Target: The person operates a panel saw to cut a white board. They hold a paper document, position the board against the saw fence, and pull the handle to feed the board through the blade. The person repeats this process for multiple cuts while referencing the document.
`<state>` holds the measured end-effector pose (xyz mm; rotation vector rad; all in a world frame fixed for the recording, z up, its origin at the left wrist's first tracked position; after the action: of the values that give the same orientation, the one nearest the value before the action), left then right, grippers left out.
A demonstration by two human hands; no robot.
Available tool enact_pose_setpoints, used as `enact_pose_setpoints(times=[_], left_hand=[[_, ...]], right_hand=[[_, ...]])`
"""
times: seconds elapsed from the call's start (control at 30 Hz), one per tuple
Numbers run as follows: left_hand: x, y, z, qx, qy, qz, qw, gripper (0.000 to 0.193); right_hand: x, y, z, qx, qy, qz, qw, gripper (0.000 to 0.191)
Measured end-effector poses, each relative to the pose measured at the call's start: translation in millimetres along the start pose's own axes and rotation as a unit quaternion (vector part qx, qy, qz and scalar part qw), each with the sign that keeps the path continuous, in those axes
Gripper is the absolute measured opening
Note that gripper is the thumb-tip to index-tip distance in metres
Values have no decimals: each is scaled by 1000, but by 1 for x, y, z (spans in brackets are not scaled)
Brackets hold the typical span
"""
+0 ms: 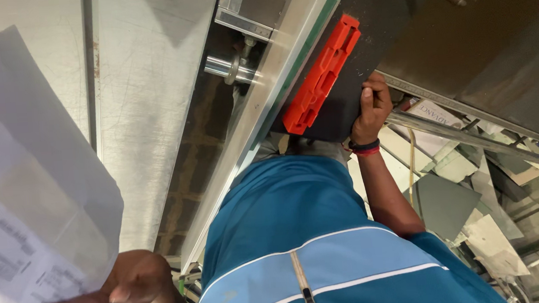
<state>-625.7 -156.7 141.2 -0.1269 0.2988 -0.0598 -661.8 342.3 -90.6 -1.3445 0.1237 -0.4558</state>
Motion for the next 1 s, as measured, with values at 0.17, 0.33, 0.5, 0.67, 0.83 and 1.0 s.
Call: enact_pose_setpoints(times=[0.17, 0.33, 0.5, 0.67, 0.83, 1.0], left_hand=[[102, 7, -81, 185, -27, 141, 972, 66], [117, 90, -120, 235, -129, 8, 963, 64], [16, 114, -46, 501, -208, -12, 840, 45], [-70, 135, -5, 683, -234, -74, 688, 33], [-23, 190, -93, 512, -560, -124, 640, 58], [-53, 150, -185, 746, -292, 150, 579, 89]], right_hand=[[0, -7, 6, 84, 10, -28, 996, 25], [-5, -63, -5, 185, 12, 20, 982, 28], [-13, -154, -39, 48, -137, 122, 982, 60], [8, -146, -55, -103, -421, -95, 896, 89], [31, -96, 38, -62, -306, -159, 937, 76], [8, -85, 169, -52, -135, -105, 984, 42]])
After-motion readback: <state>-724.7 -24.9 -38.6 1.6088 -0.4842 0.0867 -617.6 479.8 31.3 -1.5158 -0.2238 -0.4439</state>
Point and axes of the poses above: each hand's wrist, its own x-axis away from the middle knuckle, its own z-axis out of the back of the hand, y = z × x, the point moved 9 cm from there along -x, towards the middle knuckle, and after that the axes turned 1 degree about z, right-handed, at the moved point
